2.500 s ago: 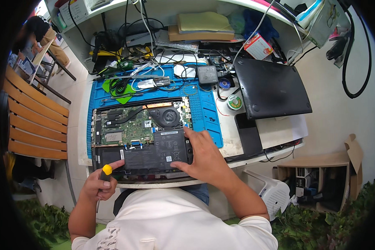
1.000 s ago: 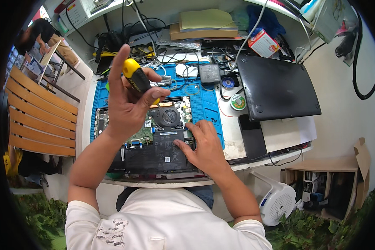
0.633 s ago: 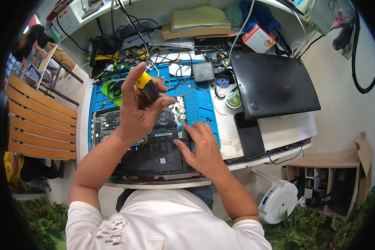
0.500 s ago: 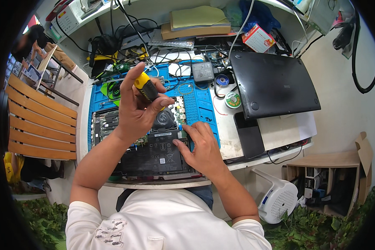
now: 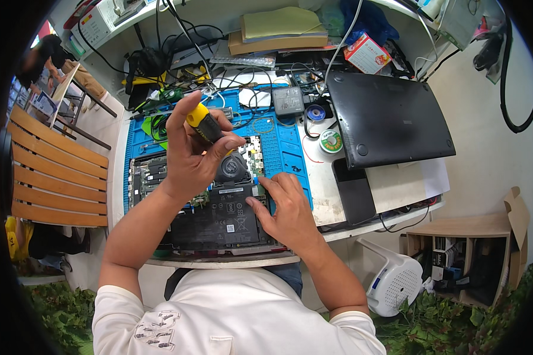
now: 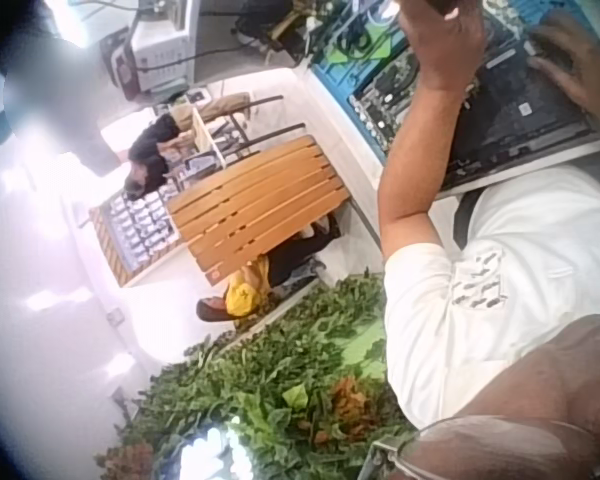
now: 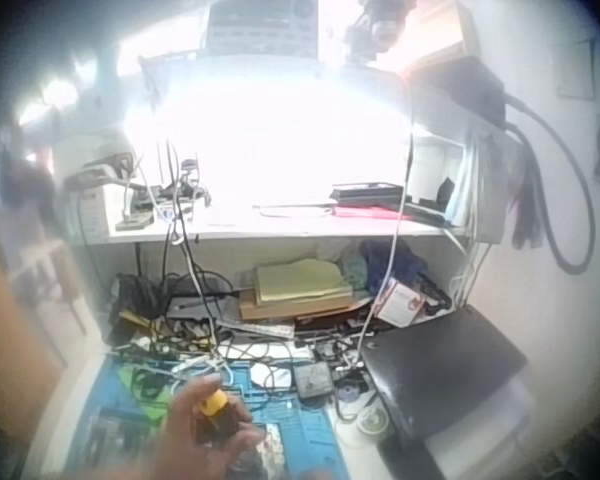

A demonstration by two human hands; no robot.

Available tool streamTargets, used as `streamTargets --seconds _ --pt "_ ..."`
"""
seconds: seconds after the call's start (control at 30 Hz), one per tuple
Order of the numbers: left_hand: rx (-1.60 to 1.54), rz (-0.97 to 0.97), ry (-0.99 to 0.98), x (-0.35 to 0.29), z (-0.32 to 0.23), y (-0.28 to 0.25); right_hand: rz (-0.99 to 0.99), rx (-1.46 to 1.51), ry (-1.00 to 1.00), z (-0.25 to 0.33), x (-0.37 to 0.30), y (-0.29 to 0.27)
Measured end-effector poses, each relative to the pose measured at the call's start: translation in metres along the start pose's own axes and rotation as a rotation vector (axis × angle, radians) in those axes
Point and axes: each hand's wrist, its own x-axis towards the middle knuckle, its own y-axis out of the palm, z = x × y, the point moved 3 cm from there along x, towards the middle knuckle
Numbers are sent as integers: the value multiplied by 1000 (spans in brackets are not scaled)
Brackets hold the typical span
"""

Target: The person removes screws from a laptop casing with a screwdriver, removes the internal battery, takes a new battery out of a cardboard box, and installs it into the laptop.

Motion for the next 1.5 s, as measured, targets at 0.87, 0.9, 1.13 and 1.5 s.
streamTargets --seconds 0.87,0.9,1.13,1.5 --pt "-109 369 -2 22 -27 -9 39 135 115 -2 8 -14" --pt "-69 313 8 23 -27 -9 15 137 120 -1 11 -18" --pt "198 234 158 30 -35 -9 -200 110 26 11 43 -55" --pt "168 118 -20 35 -34 -2 -354 163 -340 63 93 -69"
